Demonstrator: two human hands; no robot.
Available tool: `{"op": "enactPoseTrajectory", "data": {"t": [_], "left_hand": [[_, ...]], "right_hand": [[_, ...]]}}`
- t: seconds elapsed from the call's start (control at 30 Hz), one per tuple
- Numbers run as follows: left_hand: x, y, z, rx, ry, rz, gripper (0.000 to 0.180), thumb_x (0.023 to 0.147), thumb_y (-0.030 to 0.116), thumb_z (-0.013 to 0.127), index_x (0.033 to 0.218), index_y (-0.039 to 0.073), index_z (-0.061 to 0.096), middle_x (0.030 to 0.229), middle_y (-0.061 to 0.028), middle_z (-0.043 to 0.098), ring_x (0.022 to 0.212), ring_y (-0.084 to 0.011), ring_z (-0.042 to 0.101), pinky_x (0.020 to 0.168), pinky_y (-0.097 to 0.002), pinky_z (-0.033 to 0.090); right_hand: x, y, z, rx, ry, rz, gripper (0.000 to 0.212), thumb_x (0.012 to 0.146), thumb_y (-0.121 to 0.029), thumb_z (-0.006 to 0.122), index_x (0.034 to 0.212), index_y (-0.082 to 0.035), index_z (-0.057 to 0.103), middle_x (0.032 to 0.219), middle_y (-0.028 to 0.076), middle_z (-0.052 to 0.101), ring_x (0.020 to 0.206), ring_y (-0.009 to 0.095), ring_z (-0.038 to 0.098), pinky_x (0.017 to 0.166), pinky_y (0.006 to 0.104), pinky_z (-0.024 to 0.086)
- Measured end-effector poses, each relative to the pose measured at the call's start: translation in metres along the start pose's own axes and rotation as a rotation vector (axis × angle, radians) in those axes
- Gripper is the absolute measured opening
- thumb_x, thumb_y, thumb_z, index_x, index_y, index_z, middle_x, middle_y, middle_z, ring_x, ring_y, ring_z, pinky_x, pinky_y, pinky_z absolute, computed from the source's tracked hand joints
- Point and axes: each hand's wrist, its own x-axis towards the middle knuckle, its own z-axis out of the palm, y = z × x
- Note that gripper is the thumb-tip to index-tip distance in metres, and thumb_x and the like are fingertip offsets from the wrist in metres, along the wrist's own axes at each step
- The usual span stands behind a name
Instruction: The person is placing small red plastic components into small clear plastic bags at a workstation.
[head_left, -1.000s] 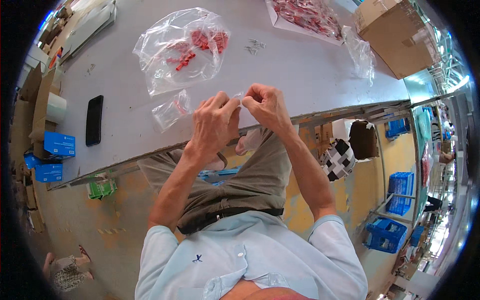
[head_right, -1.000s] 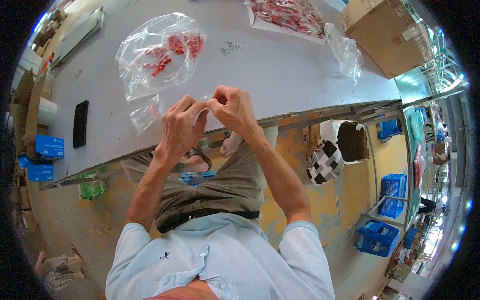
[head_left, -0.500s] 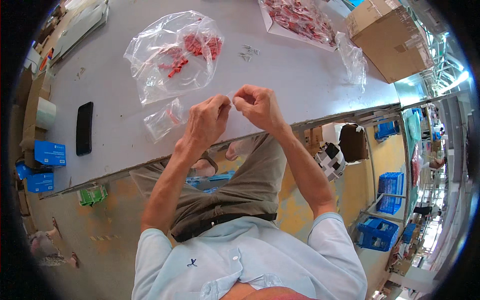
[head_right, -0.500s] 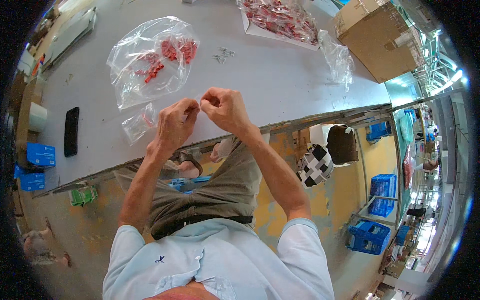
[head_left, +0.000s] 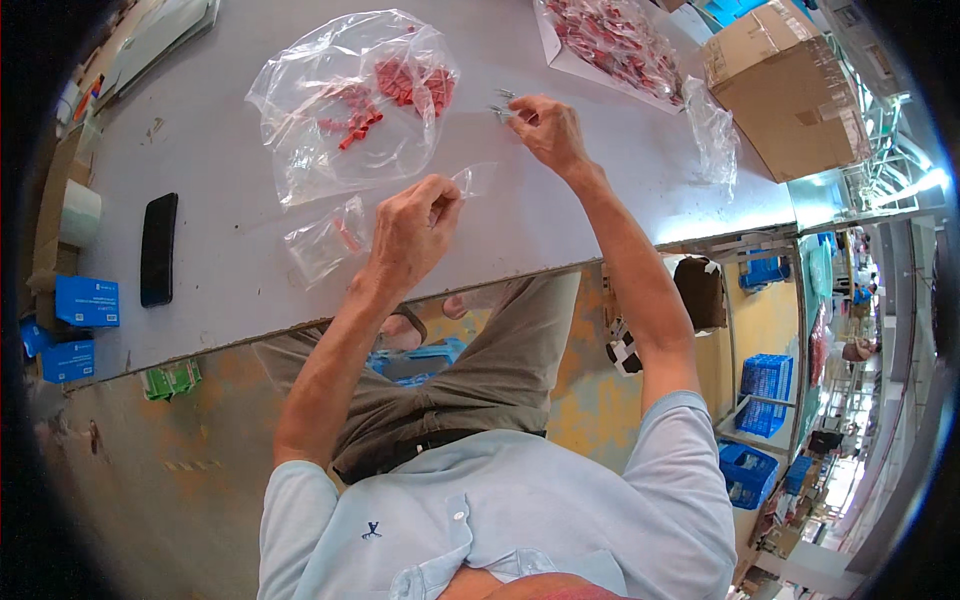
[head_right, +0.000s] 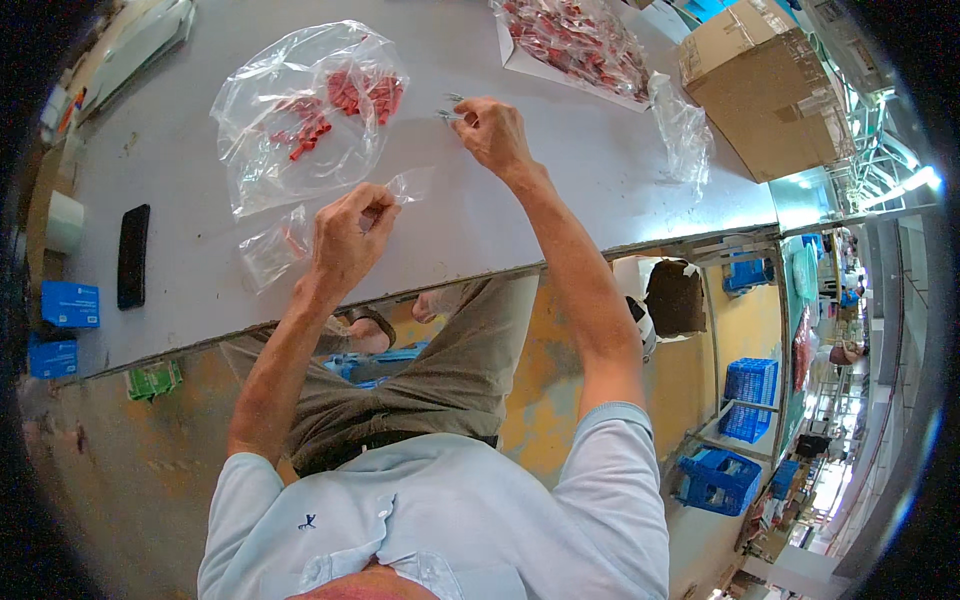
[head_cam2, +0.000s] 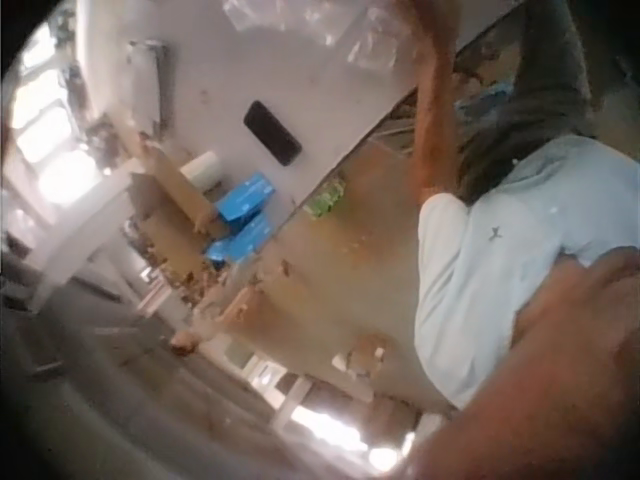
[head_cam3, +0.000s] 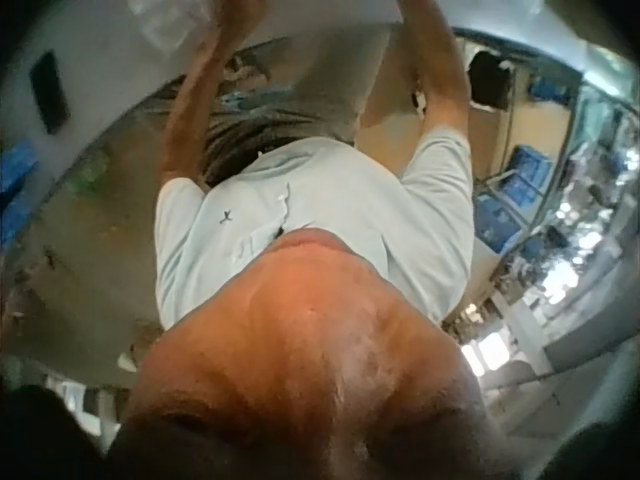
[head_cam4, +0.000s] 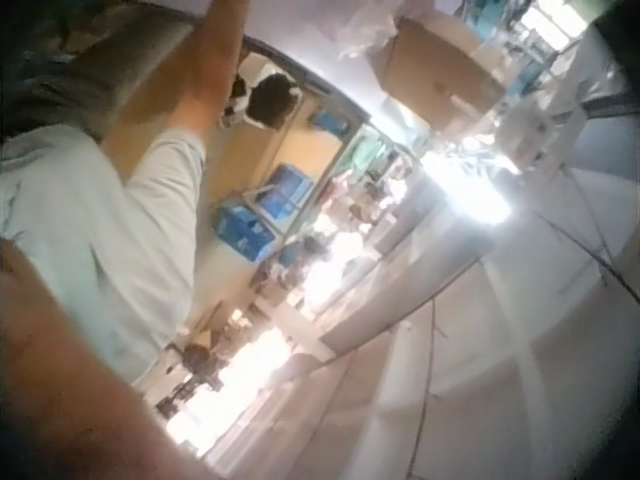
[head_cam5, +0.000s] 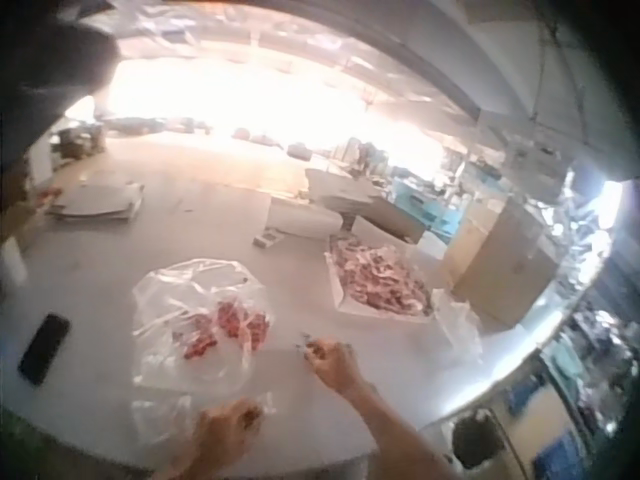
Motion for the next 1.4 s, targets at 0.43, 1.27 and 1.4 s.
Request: {"op": "enactPoseTrajectory", "data": {"t": [0.43, 1.27, 1.4], "left_hand": [[0.001, -0.003, -0.002, 0.041, 0.006, -0.011, 0.014, 0.088, 0.000, 0.072, 0.102, 0.000, 0.071, 0.096, -0.0146, 0.075, 0.083, -0.0206, 0.075, 0.074, -0.0322, 0.060], [-0.001, -0.005, -0.002, 0.112, 0.109, 0.044, 0.012, 0.088, 0.001, 0.071, 0.100, 0.002, 0.070, 0.092, -0.0144, 0.072, 0.072, -0.0256, 0.070, 0.066, -0.0349, 0.056], [-0.002, -0.006, -0.003, 0.129, 0.117, 0.078, 0.014, 0.086, -0.001, 0.071, 0.100, 0.002, 0.070, 0.092, -0.0142, 0.071, 0.073, -0.0246, 0.070, 0.066, -0.0347, 0.056]], "right_hand": [[0.036, -0.018, 0.007, -0.271, -0.320, -0.078, 0.023, 0.084, -0.021, 0.067, 0.097, -0.002, 0.071, 0.095, 0.021, 0.073, 0.091, 0.037, 0.071, 0.085, 0.0452, 0.056], [0.029, -0.011, -0.001, -0.146, -0.390, -0.105, 0.020, 0.085, -0.018, 0.067, 0.092, 0.000, 0.070, 0.085, 0.018, 0.073, 0.078, 0.030, 0.071, 0.076, 0.0393, 0.056], [0.009, -0.019, -0.006, 0.347, -0.225, 0.037, 0.017, 0.090, -0.018, 0.067, 0.093, -0.001, 0.070, 0.076, 0.005, 0.067, 0.065, 0.016, 0.060, 0.062, 0.0307, 0.048]]}}
